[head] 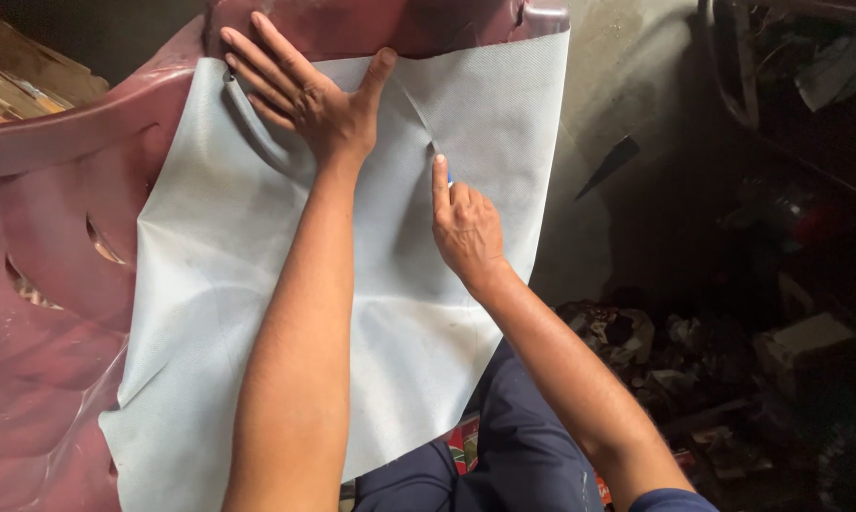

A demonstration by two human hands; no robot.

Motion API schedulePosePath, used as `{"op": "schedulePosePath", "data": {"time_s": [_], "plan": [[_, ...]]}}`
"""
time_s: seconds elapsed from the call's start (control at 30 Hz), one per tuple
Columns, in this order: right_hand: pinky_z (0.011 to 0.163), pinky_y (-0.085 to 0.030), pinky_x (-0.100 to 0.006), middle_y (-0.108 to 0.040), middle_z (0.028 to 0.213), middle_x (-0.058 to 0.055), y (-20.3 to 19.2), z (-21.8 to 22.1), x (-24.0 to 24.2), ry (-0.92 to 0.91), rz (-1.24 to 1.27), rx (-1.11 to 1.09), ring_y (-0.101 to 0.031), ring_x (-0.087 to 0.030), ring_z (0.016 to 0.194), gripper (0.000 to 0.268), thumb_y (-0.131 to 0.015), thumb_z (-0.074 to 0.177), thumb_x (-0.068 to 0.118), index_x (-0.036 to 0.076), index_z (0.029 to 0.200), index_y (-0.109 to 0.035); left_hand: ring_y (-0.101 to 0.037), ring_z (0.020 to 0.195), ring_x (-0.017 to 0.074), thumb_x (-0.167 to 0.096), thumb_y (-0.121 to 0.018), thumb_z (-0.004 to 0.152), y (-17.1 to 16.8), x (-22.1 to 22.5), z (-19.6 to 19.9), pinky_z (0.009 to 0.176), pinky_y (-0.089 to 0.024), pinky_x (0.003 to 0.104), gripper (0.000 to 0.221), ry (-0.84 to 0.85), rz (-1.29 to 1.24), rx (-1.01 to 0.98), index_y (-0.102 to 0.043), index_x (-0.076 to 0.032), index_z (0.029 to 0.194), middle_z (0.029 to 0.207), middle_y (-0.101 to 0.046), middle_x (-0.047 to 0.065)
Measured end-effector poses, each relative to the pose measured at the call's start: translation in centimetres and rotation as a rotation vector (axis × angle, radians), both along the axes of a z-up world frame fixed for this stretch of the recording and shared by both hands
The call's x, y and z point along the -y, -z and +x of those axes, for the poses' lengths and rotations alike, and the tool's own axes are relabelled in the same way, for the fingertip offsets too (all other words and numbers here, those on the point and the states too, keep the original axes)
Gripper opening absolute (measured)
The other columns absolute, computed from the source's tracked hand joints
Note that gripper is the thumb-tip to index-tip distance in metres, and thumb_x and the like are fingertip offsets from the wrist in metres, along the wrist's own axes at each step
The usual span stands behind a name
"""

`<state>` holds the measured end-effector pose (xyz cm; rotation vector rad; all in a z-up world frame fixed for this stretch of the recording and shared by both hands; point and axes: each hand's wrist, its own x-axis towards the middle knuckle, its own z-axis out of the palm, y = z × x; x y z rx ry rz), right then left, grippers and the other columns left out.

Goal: Replacing the upholstery fabric on a motorcycle seat using cutting and stapling tools.

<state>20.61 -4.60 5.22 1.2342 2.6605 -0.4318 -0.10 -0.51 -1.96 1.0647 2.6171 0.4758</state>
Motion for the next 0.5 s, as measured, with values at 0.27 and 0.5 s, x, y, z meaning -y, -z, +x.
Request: {"op": "schedulePosePath", "data": {"time_s": [0.27, 0.5], "plan": [[0.053, -0.048, -0.030, -0.051, 0.068, -0.005, 0.2, 1.5, 1.8, 0.026, -0.018, -0.037, -0.052, -0.016, 0.057, 0.061, -0.061, 0.083, -0.004, -0.010, 0.143, -0.055, 0.014, 0.161, 0.0407, -0.103, -0.055, 0.078, -0.1, 0.1, 0.0, 0.131, 0.006, 0.067, 0.140, -0.017, -0.027, 0.040, 0.004, -0.012, 0.167, 0.172, 0.015, 0.020], [0.052, -0.047, -0.030, -0.049, 0.066, -0.004, 0.0, 1.6, 2.5, 0.064, 0.017, -0.053, -0.050, -0.015, 0.056, 0.059, -0.062, 0.085, -0.004, -0.008, 0.143, -0.055, 0.014, 0.160, 0.0398, -0.103, -0.051, 0.077, 0.8, 0.4, -0.1, 0.133, 0.004, 0.067, 0.139, 0.007, -0.026, -0.028, 0.006, -0.012, 0.166, 0.171, 0.016, 0.018]]}}
